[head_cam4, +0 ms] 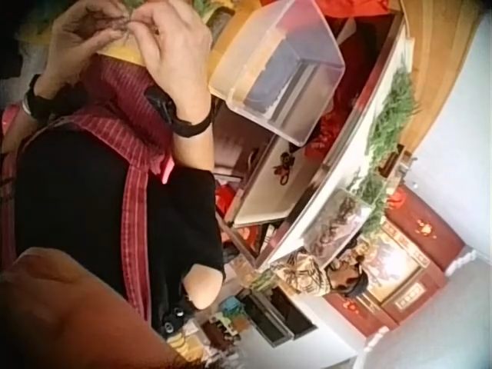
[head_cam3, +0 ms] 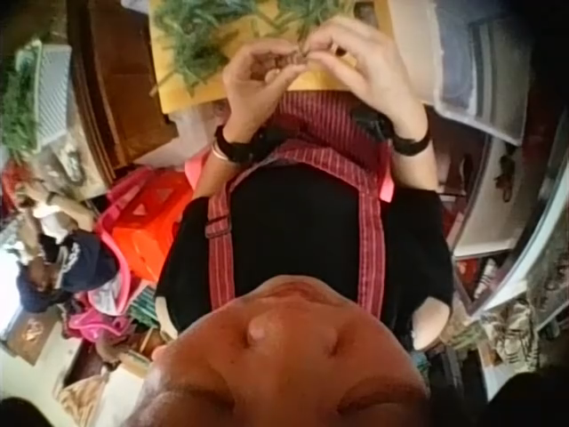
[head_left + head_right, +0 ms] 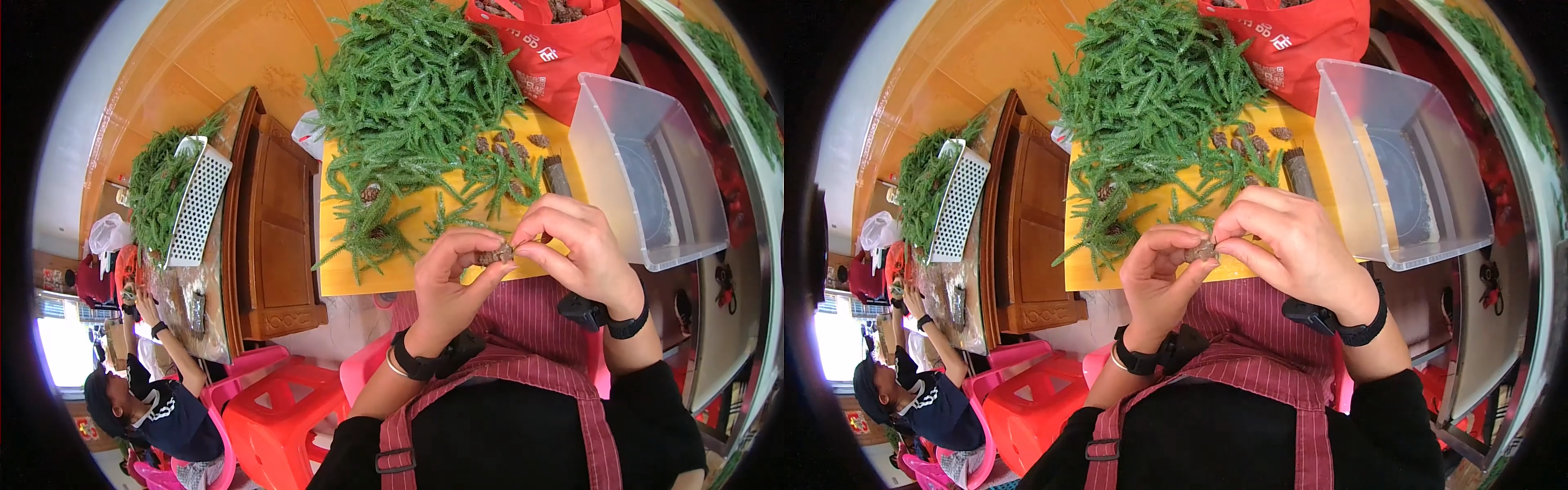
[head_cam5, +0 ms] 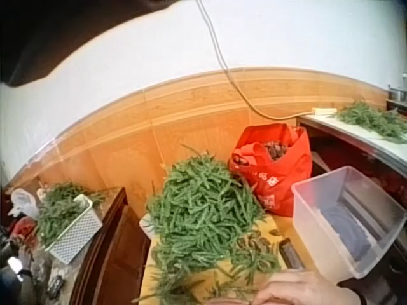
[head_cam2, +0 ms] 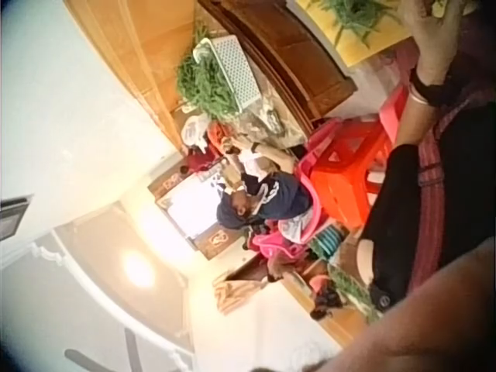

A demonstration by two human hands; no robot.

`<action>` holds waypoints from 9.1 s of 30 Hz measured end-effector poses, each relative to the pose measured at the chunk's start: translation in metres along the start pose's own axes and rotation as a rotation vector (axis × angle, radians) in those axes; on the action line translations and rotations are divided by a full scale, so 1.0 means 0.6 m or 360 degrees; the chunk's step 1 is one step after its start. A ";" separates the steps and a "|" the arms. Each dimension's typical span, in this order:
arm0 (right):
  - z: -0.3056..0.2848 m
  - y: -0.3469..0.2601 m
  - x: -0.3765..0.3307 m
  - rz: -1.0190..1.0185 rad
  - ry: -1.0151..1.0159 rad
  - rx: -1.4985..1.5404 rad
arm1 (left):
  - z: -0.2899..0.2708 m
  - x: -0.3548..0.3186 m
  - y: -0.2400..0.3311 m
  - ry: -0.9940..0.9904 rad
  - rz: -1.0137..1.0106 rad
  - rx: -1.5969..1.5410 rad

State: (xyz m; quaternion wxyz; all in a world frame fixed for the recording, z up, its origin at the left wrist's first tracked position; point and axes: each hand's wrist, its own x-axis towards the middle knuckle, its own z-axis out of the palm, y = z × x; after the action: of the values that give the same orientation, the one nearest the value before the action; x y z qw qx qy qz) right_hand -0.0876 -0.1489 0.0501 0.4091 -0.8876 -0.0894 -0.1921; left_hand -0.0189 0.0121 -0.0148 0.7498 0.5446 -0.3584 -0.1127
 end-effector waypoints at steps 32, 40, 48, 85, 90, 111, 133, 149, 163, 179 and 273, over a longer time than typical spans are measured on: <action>0.009 -0.009 -0.008 0.0011 0.0182 -0.0219 | 0.011 0.001 0.003 0.0038 0.0185 0.0161; 0.007 -0.016 -0.009 -0.0033 0.0173 -0.0350 | 0.004 0.003 0.002 -0.0012 0.0334 0.0417; 0.002 -0.013 -0.012 -0.0032 0.0136 -0.0255 | 0.004 -0.001 -0.005 -0.0026 0.0237 0.0248; 0.011 -0.003 -0.020 0.0236 0.0185 0.0086 | 0.016 0.008 -0.007 -0.0033 0.0098 -0.0057; 0.018 -0.003 -0.022 0.0254 0.0238 0.0094 | 0.013 0.009 -0.006 -0.0081 0.0566 0.0654; 0.019 -0.007 -0.023 0.0497 0.0234 0.0354 | 0.017 0.007 -0.008 -0.0089 -0.0093 -0.0487; 0.050 0.021 -0.045 0.0702 0.0219 0.0820 | -0.015 -0.006 -0.016 0.0276 -0.0486 -0.0421; 0.063 0.057 -0.079 0.0789 0.0229 0.1022 | -0.029 0.000 -0.030 0.0141 -0.0731 -0.0108; 0.021 0.077 -0.075 0.0892 0.0401 0.0899 | -0.087 -0.017 -0.100 0.0365 -0.0610 0.0283; 0.027 0.089 -0.080 0.0915 0.0403 0.0893 | -0.070 0.002 -0.089 -0.0171 -0.0706 0.0989; 0.035 0.001 -0.045 0.0403 0.0286 0.0827 | -0.014 0.036 -0.011 0.0472 -0.0637 -0.0293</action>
State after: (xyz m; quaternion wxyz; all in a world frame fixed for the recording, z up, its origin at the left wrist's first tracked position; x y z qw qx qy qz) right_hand -0.1063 -0.1332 0.0259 0.6495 -0.7366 0.0125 -0.1881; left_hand 0.0037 0.0034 -0.0129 0.8033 0.5447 -0.1182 -0.2098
